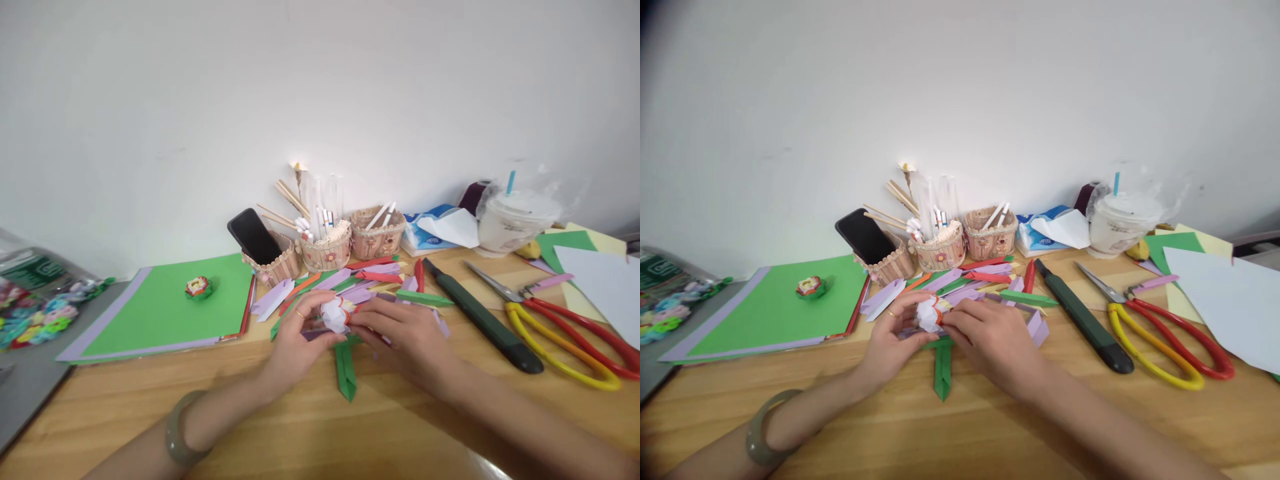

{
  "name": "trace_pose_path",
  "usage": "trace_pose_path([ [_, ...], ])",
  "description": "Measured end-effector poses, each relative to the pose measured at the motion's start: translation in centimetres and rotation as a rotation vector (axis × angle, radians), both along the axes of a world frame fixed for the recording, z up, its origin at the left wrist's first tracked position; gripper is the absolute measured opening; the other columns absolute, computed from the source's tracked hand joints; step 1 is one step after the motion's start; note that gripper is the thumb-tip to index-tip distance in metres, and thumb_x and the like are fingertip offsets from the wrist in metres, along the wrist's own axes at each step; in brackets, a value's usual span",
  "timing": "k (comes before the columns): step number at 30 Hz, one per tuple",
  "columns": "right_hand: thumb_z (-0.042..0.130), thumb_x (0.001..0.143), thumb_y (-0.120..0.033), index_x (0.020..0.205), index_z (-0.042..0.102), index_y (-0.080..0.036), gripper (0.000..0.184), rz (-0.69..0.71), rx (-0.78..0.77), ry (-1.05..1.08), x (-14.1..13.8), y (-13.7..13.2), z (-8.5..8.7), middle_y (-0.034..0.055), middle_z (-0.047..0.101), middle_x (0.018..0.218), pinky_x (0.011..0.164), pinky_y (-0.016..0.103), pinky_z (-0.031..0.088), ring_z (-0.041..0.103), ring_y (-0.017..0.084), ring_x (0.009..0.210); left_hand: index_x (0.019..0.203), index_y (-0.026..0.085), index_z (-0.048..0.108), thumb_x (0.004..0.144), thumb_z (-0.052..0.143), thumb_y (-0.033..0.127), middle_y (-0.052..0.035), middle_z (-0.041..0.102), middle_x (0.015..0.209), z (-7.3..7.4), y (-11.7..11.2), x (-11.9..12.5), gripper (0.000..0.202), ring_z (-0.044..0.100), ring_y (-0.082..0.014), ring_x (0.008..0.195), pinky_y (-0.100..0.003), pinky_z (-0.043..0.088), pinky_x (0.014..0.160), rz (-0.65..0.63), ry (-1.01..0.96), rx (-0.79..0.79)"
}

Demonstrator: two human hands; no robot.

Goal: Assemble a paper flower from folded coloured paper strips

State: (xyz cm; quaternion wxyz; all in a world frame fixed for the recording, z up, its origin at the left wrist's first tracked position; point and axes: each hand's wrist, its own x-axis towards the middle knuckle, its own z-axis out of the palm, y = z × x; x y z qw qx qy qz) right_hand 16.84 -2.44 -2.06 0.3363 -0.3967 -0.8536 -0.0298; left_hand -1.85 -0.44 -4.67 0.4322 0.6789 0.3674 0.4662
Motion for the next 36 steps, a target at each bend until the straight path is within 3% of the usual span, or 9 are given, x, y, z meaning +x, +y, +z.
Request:
trace_pose_path([
  [6,0.056,0.081,-0.018,0.072,0.063,-0.018,0.012,-0.018,-0.18,0.042,0.0,0.1,0.3,0.0015,0.065,0.067,0.052,0.02,0.037,0.057,0.012,0.059,0.107,0.025,0.057,0.069,0.07,0.024,-0.0078,0.056,0.115,-0.1,-0.1,-0.2,0.04,0.053,-0.0229,0.107,-0.039,0.046,0.089,-0.021,0.111,0.15],
  [19,0.063,0.074,-0.014,0.067,0.063,-0.018,0.008,-0.013,-0.515,0.266,-0.1,0.3,1.2,-0.001,0.062,0.066,0.053,0.02,0.038,0.055,0.011,0.059,0.106,0.024,0.058,0.067,0.071,0.025,-0.0078,0.057,0.113,0.0,-0.2,-0.1,0.041,0.054,-0.0225,0.105,-0.037,0.047,0.087,-0.039,0.075,0.105],
  [26,0.053,0.085,-0.022,0.082,0.067,-0.019,0.014,0.083,-0.453,0.299,-0.1,0.5,1.0,0.0034,0.066,0.077,0.057,0.022,0.041,0.056,0.013,0.067,0.104,0.024,0.056,0.064,0.073,0.023,-0.0069,0.057,0.116,0.0,0.0,0.0,0.044,0.059,-0.0201,0.098,-0.033,0.05,0.081,0.012,-0.021,-0.029],
  [32,0.058,0.08,-0.017,0.075,0.064,-0.018,0.008,0.039,-0.486,0.309,-0.3,0.4,1.2,0.0011,0.063,0.07,0.052,0.021,0.038,0.052,0.011,0.057,0.103,0.024,0.056,0.065,0.073,0.024,-0.0075,0.056,0.116,0.1,0.0,0.0,0.042,0.057,-0.0218,0.102,-0.033,0.051,0.079,-0.007,-0.004,0.008],
  [36,0.062,0.075,-0.014,0.067,0.061,-0.017,0.009,0.019,-0.537,0.349,-0.4,0.3,1.2,-0.0009,0.06,0.064,0.05,0.021,0.037,0.05,0.009,0.053,0.106,0.025,0.056,0.067,0.071,0.023,-0.0072,0.056,0.114,0.1,-0.1,-0.2,0.042,0.055,-0.0216,0.104,-0.035,0.048,0.085,-0.037,0.039,0.109],
])
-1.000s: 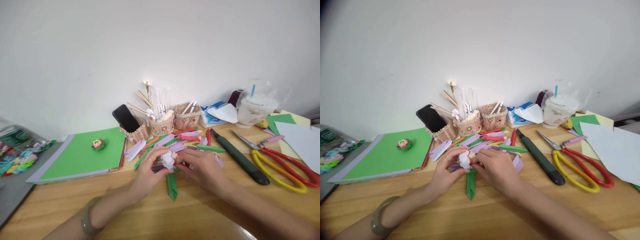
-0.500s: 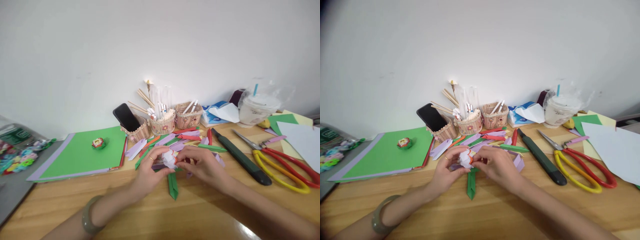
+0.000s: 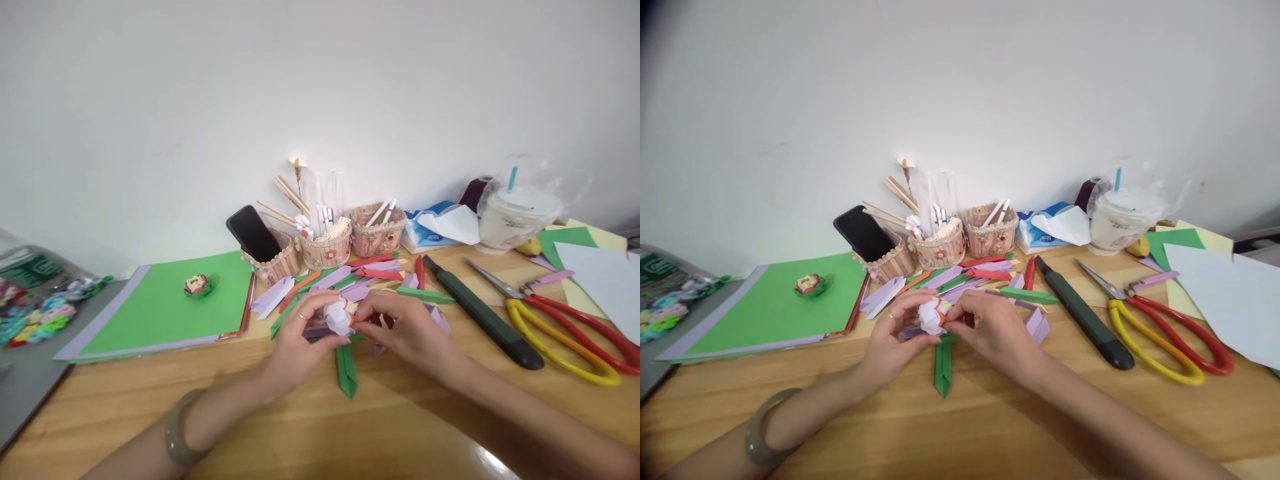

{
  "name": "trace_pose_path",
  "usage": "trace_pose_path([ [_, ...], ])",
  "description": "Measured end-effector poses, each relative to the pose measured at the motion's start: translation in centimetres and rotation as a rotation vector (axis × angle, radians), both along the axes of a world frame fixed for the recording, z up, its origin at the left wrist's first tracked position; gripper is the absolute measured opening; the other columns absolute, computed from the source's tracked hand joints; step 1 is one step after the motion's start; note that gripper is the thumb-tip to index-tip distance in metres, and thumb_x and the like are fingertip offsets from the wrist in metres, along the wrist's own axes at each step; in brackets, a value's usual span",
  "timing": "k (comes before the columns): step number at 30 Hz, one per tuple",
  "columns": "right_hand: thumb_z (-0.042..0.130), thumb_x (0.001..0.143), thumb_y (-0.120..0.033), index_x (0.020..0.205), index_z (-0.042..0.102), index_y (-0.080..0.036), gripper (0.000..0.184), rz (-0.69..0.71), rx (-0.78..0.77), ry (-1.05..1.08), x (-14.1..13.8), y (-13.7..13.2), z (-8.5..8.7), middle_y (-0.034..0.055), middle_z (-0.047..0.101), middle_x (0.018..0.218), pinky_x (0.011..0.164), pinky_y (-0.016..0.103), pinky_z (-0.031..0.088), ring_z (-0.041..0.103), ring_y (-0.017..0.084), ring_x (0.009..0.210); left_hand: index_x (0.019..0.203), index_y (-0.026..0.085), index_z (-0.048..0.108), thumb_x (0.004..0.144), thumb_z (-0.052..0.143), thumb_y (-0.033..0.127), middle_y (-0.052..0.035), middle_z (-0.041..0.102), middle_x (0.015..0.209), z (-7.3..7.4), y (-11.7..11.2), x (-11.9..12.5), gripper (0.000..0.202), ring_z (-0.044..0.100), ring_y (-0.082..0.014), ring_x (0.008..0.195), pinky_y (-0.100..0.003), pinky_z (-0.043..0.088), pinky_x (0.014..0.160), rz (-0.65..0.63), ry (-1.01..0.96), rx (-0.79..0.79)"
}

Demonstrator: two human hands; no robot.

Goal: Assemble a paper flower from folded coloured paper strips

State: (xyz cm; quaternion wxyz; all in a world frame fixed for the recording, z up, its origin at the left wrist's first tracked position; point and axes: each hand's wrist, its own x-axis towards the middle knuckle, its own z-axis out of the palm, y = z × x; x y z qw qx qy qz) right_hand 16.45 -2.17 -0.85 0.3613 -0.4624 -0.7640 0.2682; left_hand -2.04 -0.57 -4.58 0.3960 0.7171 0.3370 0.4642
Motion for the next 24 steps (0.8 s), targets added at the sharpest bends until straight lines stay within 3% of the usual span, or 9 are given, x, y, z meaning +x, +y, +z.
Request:
trace_pose_path([
  [6,0.064,0.072,-0.011,0.063,0.058,-0.016,0.012,-0.031,-0.026,-0.006,-0.1,-0.1,0.0,-0.0016,0.058,0.062,0.049,0.02,0.036,0.05,0.01,0.054,0.11,0.026,0.054,0.07,0.069,0.021,-0.0073,0.056,0.114,-0.2,0.0,-0.2,0.044,0.052,-0.0215,0.108,-0.034,0.046,0.087,-0.054,0.047,0.148],
  [11,0.062,0.078,-0.016,0.076,0.065,-0.018,0.004,0.05,0.112,0.053,0.1,0.0,-0.5,0.0008,0.062,0.073,0.051,0.02,0.038,0.052,0.01,0.06,0.108,0.024,0.054,0.069,0.07,0.023,-0.0083,0.055,0.115,-0.2,0.0,-0.1,0.042,0.055,-0.0216,0.105,-0.034,0.048,0.084,-0.005,0.021,0.082],
  [15,0.057,0.082,-0.017,0.085,0.066,-0.019,0.01,0.057,0.218,0.069,0.1,0.0,-1.1,0.0026,0.064,0.08,0.056,0.021,0.041,0.055,0.011,0.066,0.107,0.025,0.054,0.069,0.07,0.025,-0.0074,0.056,0.114,-0.2,0.1,-0.1,0.041,0.056,-0.0208,0.103,-0.033,0.049,0.083,0.03,0.014,0.054],
  [24,0.064,0.072,-0.008,0.064,0.059,-0.017,0.013,-0.037,0.116,-0.027,-0.3,-0.2,-0.6,-0.0016,0.059,0.064,0.05,0.02,0.037,0.052,0.01,0.056,0.112,0.027,0.052,0.07,0.069,0.024,-0.0071,0.056,0.114,-0.4,0.2,-0.2,0.044,0.052,-0.0217,0.107,-0.036,0.045,0.088,-0.017,0.096,0.155],
])
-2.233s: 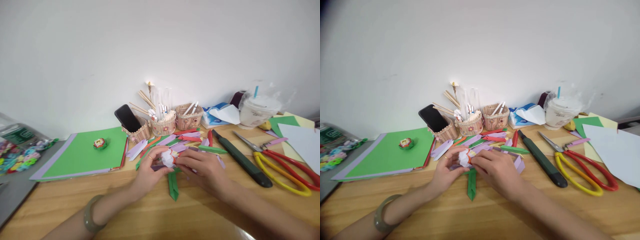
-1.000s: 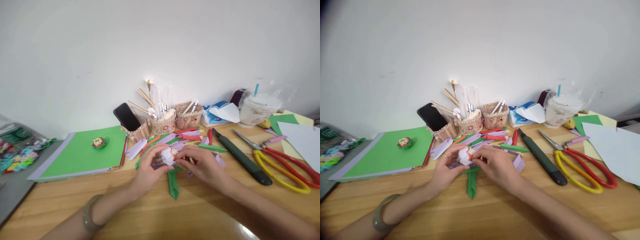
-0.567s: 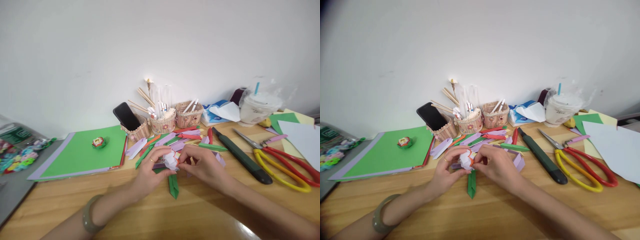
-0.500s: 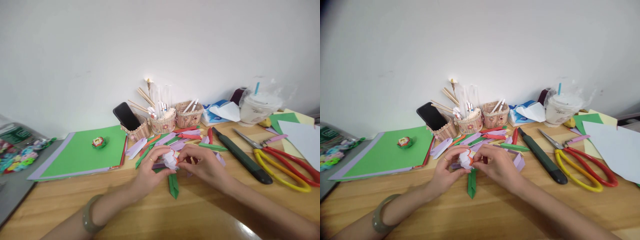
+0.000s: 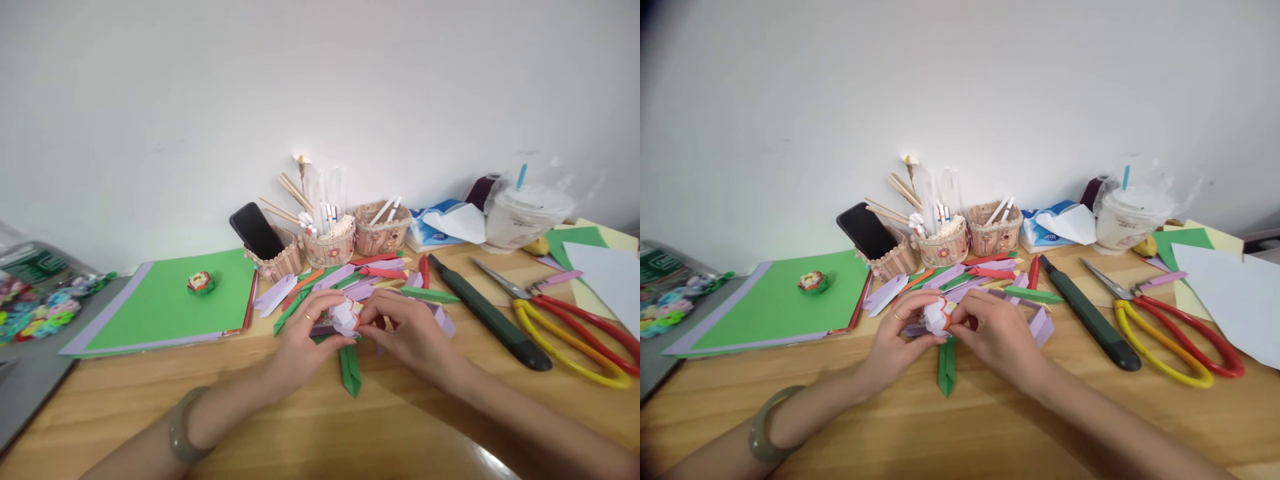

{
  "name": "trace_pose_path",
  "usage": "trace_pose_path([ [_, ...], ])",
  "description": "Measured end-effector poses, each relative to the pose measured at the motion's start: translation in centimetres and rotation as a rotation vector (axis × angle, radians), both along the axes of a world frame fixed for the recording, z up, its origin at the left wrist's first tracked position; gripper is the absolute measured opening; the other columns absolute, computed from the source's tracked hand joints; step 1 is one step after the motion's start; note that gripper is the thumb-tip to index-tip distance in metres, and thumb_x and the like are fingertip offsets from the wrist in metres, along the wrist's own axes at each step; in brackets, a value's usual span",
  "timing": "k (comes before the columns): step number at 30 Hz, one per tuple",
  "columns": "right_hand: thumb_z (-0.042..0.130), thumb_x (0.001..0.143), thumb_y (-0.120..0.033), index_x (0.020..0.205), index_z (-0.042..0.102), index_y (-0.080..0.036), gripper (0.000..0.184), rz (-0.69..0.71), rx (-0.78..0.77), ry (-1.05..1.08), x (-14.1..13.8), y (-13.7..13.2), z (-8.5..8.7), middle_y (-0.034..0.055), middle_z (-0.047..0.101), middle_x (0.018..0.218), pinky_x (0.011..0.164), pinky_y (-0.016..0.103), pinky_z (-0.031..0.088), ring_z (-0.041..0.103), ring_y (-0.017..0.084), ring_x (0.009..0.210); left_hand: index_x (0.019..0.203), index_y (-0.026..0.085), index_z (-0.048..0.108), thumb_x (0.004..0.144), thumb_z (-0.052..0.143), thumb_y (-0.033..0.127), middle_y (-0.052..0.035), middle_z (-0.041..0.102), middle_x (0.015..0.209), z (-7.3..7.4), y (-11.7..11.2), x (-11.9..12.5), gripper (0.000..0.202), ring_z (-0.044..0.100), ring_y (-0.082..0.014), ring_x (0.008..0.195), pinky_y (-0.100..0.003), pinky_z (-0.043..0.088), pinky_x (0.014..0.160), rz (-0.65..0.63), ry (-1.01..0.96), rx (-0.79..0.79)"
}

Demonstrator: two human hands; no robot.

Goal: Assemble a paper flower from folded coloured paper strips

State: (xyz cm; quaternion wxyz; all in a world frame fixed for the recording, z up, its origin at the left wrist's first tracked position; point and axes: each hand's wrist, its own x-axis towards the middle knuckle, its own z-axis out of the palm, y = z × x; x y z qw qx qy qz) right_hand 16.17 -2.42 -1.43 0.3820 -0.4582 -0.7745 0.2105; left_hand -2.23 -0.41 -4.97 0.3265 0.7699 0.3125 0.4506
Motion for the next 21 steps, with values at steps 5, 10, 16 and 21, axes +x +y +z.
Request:
trace_pose_path([
  [5,0.063,0.076,-0.014,0.07,0.063,-0.018,0.007,0.005,-0.032,0.018,0.14,0.12,-0.39,-0.0007,0.06,0.069,0.051,0.021,0.038,0.052,0.011,0.059,0.111,0.027,0.053,0.07,0.069,0.023,-0.0063,0.056,0.115,-0.05,0.04,0.02,0.044,0.052,-0.0212,0.108,-0.036,0.044,0.09,0.016,-0.008,-0.021],
  [10,0.057,0.081,-0.018,0.082,0.067,-0.02,0.01,-0.037,0.012,-0.035,0.19,0.23,-0.77,0.0017,0.064,0.077,0.056,0.023,0.041,0.056,0.013,0.066,0.109,0.027,0.054,0.069,0.07,0.026,-0.0066,0.055,0.117,-0.22,0.2,0.08,0.043,0.054,-0.0211,0.104,-0.034,0.048,0.083,0.086,-0.041,-0.108],
  [16,0.059,0.078,-0.016,0.072,0.064,-0.018,0.008,-0.05,-0.047,-0.044,-0.03,0.27,-0.65,-0.0003,0.061,0.069,0.052,0.023,0.037,0.051,0.011,0.057,0.107,0.027,0.056,0.068,0.071,0.025,-0.0061,0.056,0.116,0.12,0.12,0.23,0.042,0.053,-0.0214,0.106,-0.035,0.046,0.087,0.073,-0.044,-0.133],
  [21,0.058,0.076,-0.016,0.069,0.061,-0.017,0.008,-0.087,-0.08,-0.01,-0.23,0.18,-0.8,-0.0006,0.059,0.067,0.049,0.023,0.036,0.049,0.01,0.055,0.104,0.026,0.056,0.065,0.072,0.02,-0.0054,0.055,0.116,0.34,-0.02,0.63,0.042,0.056,-0.0202,0.101,-0.033,0.049,0.081,0.044,-0.145,-0.31],
])
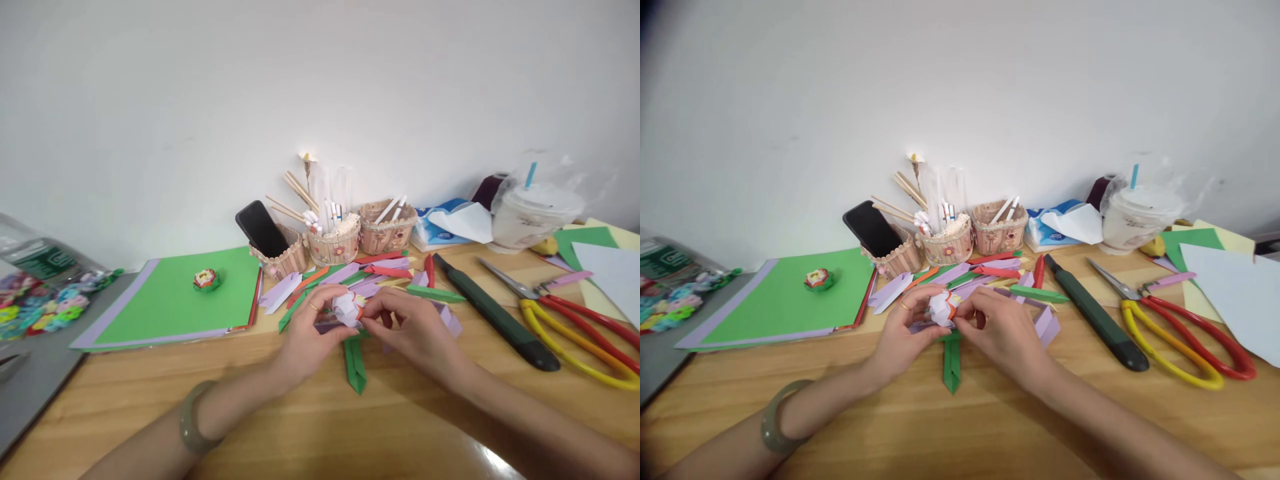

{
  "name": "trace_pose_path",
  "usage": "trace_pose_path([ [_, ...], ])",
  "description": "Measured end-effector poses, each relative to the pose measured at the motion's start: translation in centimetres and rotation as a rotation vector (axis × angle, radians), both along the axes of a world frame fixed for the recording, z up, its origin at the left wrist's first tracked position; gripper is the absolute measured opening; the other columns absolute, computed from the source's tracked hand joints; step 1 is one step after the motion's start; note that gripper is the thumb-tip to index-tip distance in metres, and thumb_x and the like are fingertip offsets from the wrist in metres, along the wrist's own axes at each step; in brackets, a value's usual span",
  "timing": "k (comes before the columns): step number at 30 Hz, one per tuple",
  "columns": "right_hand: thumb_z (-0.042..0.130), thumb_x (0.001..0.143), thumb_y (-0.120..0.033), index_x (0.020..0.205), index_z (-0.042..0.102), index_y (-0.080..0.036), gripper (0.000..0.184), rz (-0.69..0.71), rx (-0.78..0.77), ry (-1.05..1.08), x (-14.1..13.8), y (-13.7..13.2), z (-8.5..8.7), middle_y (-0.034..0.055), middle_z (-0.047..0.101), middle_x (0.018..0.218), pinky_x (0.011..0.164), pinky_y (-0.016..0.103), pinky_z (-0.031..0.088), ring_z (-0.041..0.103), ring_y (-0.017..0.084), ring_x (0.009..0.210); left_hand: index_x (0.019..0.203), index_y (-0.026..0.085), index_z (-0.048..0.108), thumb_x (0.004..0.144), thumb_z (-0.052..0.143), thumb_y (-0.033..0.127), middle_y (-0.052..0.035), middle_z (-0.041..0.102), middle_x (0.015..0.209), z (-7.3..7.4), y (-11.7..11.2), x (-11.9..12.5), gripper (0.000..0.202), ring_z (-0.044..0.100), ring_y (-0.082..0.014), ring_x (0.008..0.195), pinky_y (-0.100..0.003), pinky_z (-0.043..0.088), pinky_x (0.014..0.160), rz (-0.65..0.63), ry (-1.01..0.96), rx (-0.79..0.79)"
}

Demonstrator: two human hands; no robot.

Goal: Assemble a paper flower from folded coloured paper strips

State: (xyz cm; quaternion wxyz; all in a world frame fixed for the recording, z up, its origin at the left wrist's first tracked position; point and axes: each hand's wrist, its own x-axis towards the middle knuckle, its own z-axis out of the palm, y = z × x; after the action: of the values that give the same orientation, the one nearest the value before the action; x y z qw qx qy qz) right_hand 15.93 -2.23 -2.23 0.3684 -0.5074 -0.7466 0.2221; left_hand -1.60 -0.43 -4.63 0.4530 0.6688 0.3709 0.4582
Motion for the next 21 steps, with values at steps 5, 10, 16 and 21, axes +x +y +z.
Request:
trace_pose_path([
  [5,0.058,0.077,-0.019,0.069,0.06,-0.018,0.008,-0.001,0.037,0.055,-0.4,-0.4,0.5,-0.0004,0.058,0.064,0.045,0.022,0.037,0.049,0.01,0.052,0.101,0.024,0.055,0.06,0.075,0.02,-0.0041,0.058,0.11,0.6,-0.1,0.3,0.045,0.059,-0.0168,0.09,-0.029,0.05,0.076,-0.038,-0.17,-0.159],
  [10,0.05,0.085,-0.016,0.09,0.063,-0.019,0.014,0.008,0.306,0.11,-0.4,-0.9,1.2,0.005,0.063,0.081,0.055,0.023,0.047,0.059,0.015,0.071,0.101,0.023,0.051,0.06,0.076,0.023,-0.0023,0.061,0.1,0.6,0.2,0.4,0.048,0.062,-0.0139,0.08,-0.026,0.051,0.07,-0.071,-0.376,-0.233],
  [16,0.048,0.083,-0.007,0.111,0.057,-0.019,0.031,0.053,0.615,-0.121,0.0,-0.9,0.3,0.0057,0.06,0.085,0.057,0.023,0.048,0.058,0.013,0.07,0.101,0.023,0.049,0.06,0.076,0.03,-0.0034,0.058,0.107,0.1,0.5,0.4,0.05,0.062,-0.0161,0.086,-0.029,0.052,0.072,-0.055,-0.412,-0.183],
  [21,0.05,0.083,-0.009,0.11,0.057,-0.021,0.031,0.085,0.723,-0.208,0.0,-1.0,0.2,0.0045,0.061,0.081,0.056,0.024,0.047,0.058,0.013,0.07,0.1,0.023,0.047,0.06,0.076,0.034,-0.0038,0.059,0.104,0.2,0.4,0.4,0.05,0.062,-0.0168,0.086,-0.029,0.052,0.071,-0.053,-0.375,-0.166],
])
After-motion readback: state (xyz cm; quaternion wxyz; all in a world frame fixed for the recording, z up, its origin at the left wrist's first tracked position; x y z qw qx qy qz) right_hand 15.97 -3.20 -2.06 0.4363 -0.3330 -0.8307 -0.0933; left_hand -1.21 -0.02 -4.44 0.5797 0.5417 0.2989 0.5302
